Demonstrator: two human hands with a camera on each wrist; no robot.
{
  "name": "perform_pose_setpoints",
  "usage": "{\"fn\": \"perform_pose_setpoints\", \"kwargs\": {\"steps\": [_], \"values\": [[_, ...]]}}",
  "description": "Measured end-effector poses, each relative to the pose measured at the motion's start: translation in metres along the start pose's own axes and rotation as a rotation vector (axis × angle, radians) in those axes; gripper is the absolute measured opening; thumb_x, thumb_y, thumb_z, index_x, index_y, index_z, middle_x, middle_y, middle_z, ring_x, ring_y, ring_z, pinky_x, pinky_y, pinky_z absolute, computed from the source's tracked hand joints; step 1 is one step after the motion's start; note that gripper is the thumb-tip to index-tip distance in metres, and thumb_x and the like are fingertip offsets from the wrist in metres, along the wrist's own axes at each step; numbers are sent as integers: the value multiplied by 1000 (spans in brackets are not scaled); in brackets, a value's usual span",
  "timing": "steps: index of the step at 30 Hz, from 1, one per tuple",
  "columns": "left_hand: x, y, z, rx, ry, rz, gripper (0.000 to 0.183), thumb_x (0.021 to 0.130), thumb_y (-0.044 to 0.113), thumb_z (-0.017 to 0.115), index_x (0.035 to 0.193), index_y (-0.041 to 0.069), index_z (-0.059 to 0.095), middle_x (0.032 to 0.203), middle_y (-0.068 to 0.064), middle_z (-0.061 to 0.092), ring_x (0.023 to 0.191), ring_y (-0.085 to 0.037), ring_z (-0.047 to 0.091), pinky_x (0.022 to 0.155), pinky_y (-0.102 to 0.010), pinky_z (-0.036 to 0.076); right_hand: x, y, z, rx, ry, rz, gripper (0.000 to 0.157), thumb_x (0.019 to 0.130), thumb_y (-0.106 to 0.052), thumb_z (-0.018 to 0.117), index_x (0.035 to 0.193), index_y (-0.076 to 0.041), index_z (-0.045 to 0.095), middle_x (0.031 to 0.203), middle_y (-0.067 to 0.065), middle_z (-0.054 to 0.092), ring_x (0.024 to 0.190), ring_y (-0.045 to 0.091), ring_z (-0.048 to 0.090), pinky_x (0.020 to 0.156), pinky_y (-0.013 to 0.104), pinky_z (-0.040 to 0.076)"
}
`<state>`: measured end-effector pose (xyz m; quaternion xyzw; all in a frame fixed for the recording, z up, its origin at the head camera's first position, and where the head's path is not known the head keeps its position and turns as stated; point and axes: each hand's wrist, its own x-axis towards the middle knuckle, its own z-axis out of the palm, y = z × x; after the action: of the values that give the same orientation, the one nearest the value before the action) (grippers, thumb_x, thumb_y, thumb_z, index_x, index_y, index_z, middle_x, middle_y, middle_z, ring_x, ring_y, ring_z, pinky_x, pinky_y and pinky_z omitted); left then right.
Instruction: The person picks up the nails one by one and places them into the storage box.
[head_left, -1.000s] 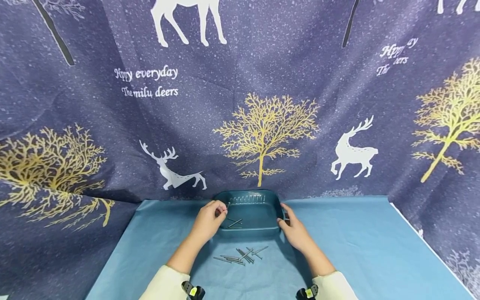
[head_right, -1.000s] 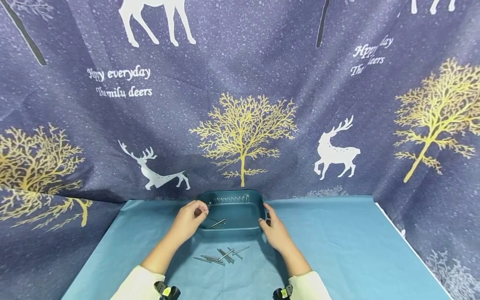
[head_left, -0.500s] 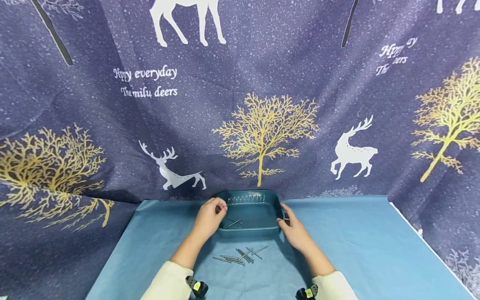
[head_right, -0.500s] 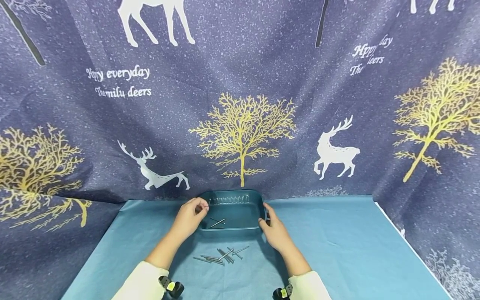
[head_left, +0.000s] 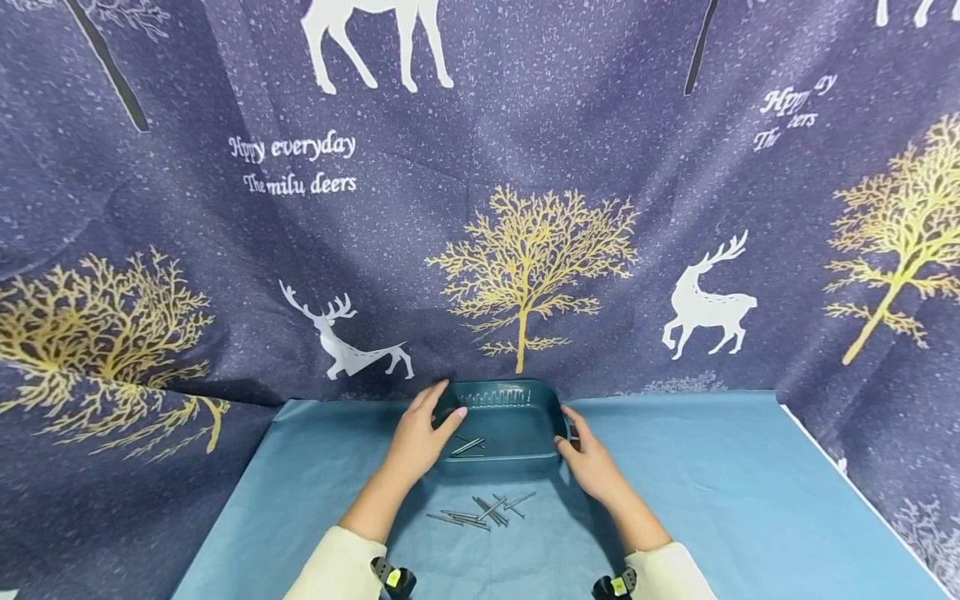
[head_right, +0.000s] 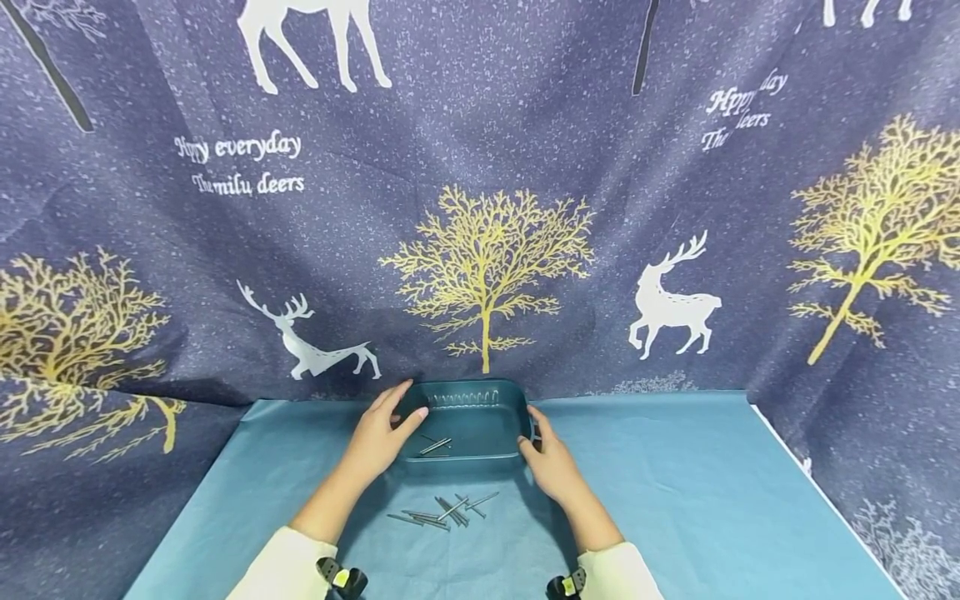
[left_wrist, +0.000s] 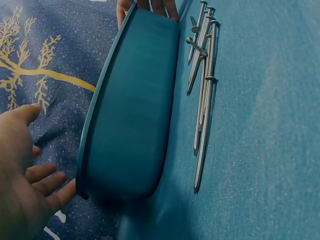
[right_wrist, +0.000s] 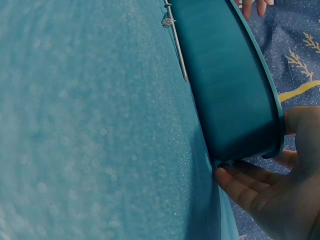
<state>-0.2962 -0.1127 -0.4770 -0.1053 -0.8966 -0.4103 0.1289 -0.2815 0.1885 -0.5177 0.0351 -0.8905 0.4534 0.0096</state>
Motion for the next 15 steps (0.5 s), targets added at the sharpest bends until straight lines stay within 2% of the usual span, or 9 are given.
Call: {"fn": "perform_pose_setpoints", "kwargs": {"steps": [5,9,15], "values": [[-5,1,-2,3,-16,-5,72,96,57,60,155,20,42,157,-9,45,137,-34,53,101,-45,54,0,0,0,-1,-2,0,61,106,-26,51,160,-17,27,150,33,44,129,44,57,105,62,44],[-10,4,-5,-32,-32,-13,69,97,52,63,156,22,41,159,-6,43,139,-32,51,104,-46,52,0,-1,1,0,2,1,60,106,-26,52,160,-16,27,150,32,46,128,44,57,106,62,43],[-20,9,-12,-67,-20,5,67,96,48,65,155,27,40,159,-3,43,138,-32,52,104,-49,51,-1,-1,1,0,9,-1,61,106,-26,52,160,-16,27,149,32,46,128,44,58,107,62,43]]}}
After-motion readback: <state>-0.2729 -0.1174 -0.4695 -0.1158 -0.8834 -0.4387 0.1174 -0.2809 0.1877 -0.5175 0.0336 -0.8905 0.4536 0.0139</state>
